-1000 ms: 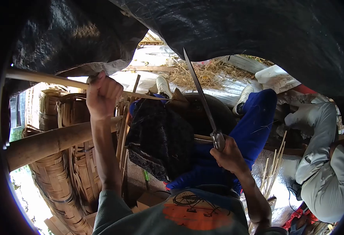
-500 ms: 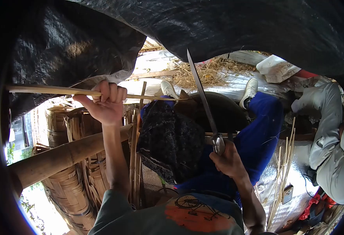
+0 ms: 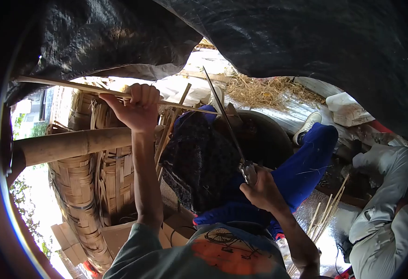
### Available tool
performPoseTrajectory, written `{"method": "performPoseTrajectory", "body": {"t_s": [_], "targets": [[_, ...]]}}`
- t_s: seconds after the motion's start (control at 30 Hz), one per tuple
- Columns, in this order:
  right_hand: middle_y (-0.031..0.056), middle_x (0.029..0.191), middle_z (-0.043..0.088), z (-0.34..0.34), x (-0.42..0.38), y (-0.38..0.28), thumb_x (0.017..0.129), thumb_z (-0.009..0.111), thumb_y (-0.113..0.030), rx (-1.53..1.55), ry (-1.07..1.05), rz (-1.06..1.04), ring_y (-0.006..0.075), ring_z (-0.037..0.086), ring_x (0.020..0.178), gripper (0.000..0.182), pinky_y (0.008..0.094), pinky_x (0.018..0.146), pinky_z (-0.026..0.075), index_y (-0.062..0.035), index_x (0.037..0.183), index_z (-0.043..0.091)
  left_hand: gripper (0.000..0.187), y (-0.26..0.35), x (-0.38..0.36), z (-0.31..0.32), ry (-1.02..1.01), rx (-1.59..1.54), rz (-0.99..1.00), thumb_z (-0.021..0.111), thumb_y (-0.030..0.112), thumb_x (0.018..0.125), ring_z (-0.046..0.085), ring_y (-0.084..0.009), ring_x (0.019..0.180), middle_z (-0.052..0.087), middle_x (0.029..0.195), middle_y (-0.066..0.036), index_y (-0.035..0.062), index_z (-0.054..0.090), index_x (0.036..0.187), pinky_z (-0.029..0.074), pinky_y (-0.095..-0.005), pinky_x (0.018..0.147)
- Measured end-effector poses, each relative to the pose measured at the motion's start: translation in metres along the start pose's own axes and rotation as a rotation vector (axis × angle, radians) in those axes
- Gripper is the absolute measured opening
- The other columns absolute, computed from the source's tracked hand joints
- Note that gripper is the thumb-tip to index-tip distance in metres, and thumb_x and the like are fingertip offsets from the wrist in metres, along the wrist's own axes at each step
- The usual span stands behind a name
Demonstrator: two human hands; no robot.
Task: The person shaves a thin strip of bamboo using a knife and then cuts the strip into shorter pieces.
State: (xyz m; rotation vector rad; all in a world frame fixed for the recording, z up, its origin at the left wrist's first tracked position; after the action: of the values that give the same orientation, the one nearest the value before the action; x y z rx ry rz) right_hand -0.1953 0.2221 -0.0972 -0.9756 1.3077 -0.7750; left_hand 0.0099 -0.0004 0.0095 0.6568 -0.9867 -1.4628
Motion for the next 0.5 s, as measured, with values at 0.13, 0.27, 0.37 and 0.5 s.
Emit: {"method": "performPoseTrajectory", "body": {"t_s": [0.13, 0.27, 0.37, 0.5], "targets": [[0.0074, 0.066, 0.052, -0.001, 0.006, -0.031, 0.070, 0.060, -0.009, -0.090, -0.052, 0.006, 0.0187, 0.055, 0.061, 0.019, 0.0376, 0.057, 0.043, 0.0003, 0.083, 0.049, 0.071, -0.008, 0.001, 0.005, 0.031, 0.000, -0.042, 0.021, 0.081, 0.077, 0.010, -0.0107, 0.050, 0.013, 0.050, 0.004, 0.0137, 0.017, 0.055, 0.010, -0.0276, 0.048], [-0.0001, 0.053, 0.043, 0.007, 0.010, -0.057, 0.075, 0.058, -0.001, 0.089, -0.091, -0.189, 0.0080, 0.042, 0.037, 0.015, 0.0247, 0.034, 0.033, -0.0044, 0.081, 0.045, 0.071, -0.006, 0.005, 0.004, 0.045, 0.027, -0.010, 0.023, 0.082, 0.076, 0.008, -0.0104, 0.049, 0.012, 0.050, 0.004, 0.0141, 0.018, 0.054, 0.009, -0.0280, 0.046], [0.0001, 0.052, 0.043, 0.033, 0.011, -0.056, 0.076, 0.056, 0.001, 0.406, -0.188, 0.123, 0.0082, 0.042, 0.037, 0.015, 0.0253, 0.033, 0.032, -0.0051, 0.080, 0.043, 0.069, -0.005, 0.008, -0.002, 0.030, -0.010, 0.037, 0.029, 0.076, 0.080, 0.007, -0.0096, 0.047, 0.010, 0.050, 0.004, 0.0141, 0.018, 0.053, 0.008, -0.0280, 0.044], [-0.0003, 0.050, 0.042, 0.036, 0.019, -0.058, 0.075, 0.054, 0.001, 0.212, -0.259, 0.147, 0.0080, 0.043, 0.036, 0.013, 0.0254, 0.032, 0.031, -0.0044, 0.079, 0.042, 0.068, -0.001, 0.014, -0.005, -0.014, -0.018, 0.038, 0.029, 0.075, 0.082, 0.007, -0.0091, 0.045, 0.012, 0.048, 0.004, 0.0141, 0.019, 0.053, 0.008, -0.0275, 0.043]]}}
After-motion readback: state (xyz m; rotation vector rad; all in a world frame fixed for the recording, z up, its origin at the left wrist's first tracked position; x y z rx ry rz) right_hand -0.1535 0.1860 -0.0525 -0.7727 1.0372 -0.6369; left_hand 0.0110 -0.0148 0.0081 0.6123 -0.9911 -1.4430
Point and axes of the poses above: each hand's wrist, its own x-axis towards the middle knuckle, its own z-axis out of the palm, y = z × x, the point moved 3 cm from there along x, towards the middle knuckle
